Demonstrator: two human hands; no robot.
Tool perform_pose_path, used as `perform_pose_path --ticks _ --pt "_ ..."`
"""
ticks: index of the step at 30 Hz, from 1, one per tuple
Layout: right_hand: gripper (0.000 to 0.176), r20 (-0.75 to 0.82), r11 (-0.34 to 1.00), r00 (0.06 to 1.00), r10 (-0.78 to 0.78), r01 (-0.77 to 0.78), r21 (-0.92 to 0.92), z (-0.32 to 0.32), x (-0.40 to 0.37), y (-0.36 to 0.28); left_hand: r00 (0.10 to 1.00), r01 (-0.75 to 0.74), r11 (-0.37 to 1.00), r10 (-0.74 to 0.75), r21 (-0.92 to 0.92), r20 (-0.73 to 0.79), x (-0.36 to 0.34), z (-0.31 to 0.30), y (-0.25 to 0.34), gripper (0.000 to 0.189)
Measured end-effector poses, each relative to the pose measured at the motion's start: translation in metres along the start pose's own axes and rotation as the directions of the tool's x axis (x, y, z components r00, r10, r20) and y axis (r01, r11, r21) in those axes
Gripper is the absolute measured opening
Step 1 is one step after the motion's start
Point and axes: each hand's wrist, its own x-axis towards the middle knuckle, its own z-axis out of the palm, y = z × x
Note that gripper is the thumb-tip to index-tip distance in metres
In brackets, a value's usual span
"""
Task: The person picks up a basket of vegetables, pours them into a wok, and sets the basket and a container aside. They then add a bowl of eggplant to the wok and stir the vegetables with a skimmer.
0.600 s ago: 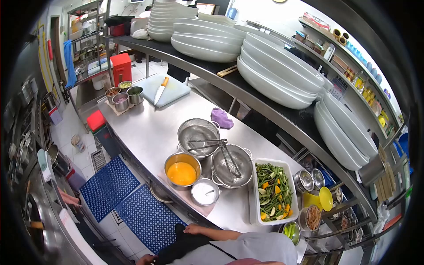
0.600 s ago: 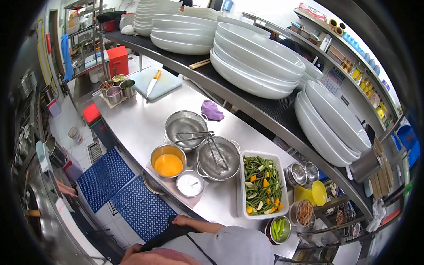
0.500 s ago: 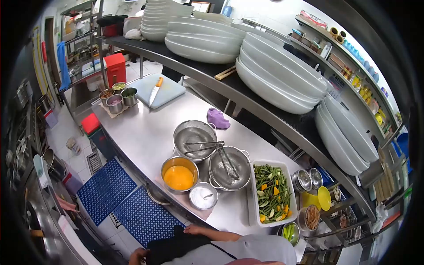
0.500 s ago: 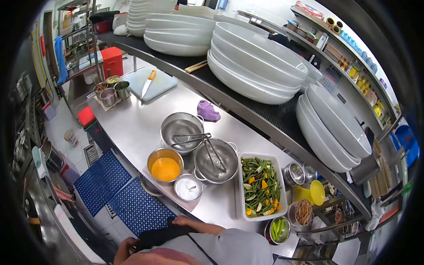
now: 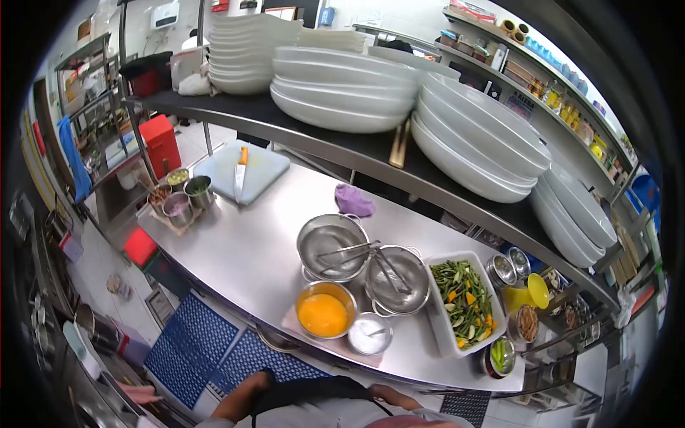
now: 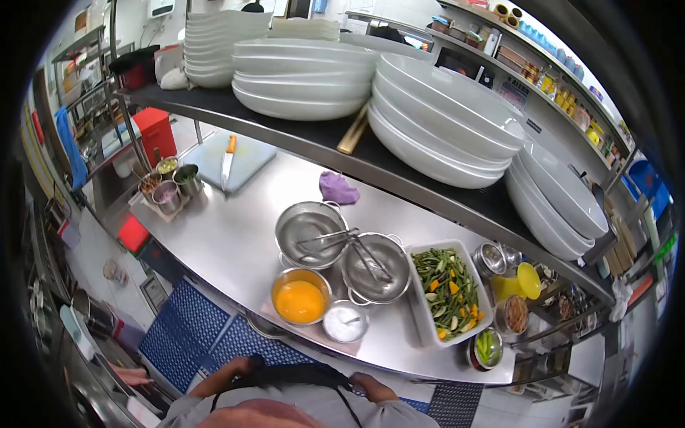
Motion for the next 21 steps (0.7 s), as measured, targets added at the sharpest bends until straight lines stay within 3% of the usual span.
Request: perform_pose_path --ticks 1,2,5,8,9,10,11,12,14,17,21 --pt "0.028 0.131 0.943 0.941 0.311 -0.322 0.079 0.029 0.001 0.024 0.999 -0.042 0.999 0.042 0.019 0.016 -0.005 -0.020 0.003 0.032" --pt "0.028 0.213 0.847 0.841 0.497 -0.523 0.088 0.032 0.010 0.008 0.996 -0.087 0.996 0.085 0.036 0.032 -0.007 -0.036 -0.004 0.031" --pt "0.029 0.196 0.702 0.721 0.665 -0.693 0.164 0.020 0.058 -0.049 0.984 -0.156 0.980 0.143 -0.121 -0.108 0.034 -0.037 -0.078 0.031" --pt "0.029 0.136 0.670 0.701 0.700 -0.711 0.215 0.019 0.112 -0.083 0.997 0.070 0.988 -0.072 -0.136 -0.004 0.015 -0.060 -0.100 0.031" --pt "0.030 0.116 0.665 0.700 0.705 -0.709 0.234 0.021 0.128 -0.093 0.994 -0.098 0.960 0.083 0.261 0.069 0.022 -0.051 -0.123 0.031" --pt "0.030 0.101 0.661 0.698 0.709 -0.708 0.247 0.021 0.142 -0.105 0.962 -0.271 0.754 0.235 0.598 0.140 0.036 -0.037 -0.153 0.031" --pt "0.030 0.086 0.657 0.695 0.714 -0.707 0.263 0.022 0.155 -0.115 0.960 -0.277 0.826 0.218 0.490 0.176 0.025 -0.032 -0.172 0.031" --pt "0.031 0.074 0.653 0.694 0.716 -0.704 0.281 0.023 0.167 -0.123 0.975 -0.167 0.957 0.125 0.235 0.185 0.011 -0.033 -0.185 0.032" --pt "0.031 0.051 0.644 0.688 0.724 -0.701 0.307 0.028 0.186 -0.140 0.970 0.018 0.995 0.007 -0.102 0.244 -0.014 -0.032 -0.210 0.032" --pt "0.033 0.037 0.626 0.670 0.741 -0.710 0.322 0.034 0.195 -0.156 0.948 0.094 0.958 -0.004 -0.270 0.319 -0.038 -0.040 -0.231 0.033" --pt "0.035 0.035 0.612 0.655 0.755 -0.723 0.321 0.054 0.188 -0.169 0.940 0.048 0.957 0.054 -0.287 0.336 -0.028 -0.066 -0.227 0.035"
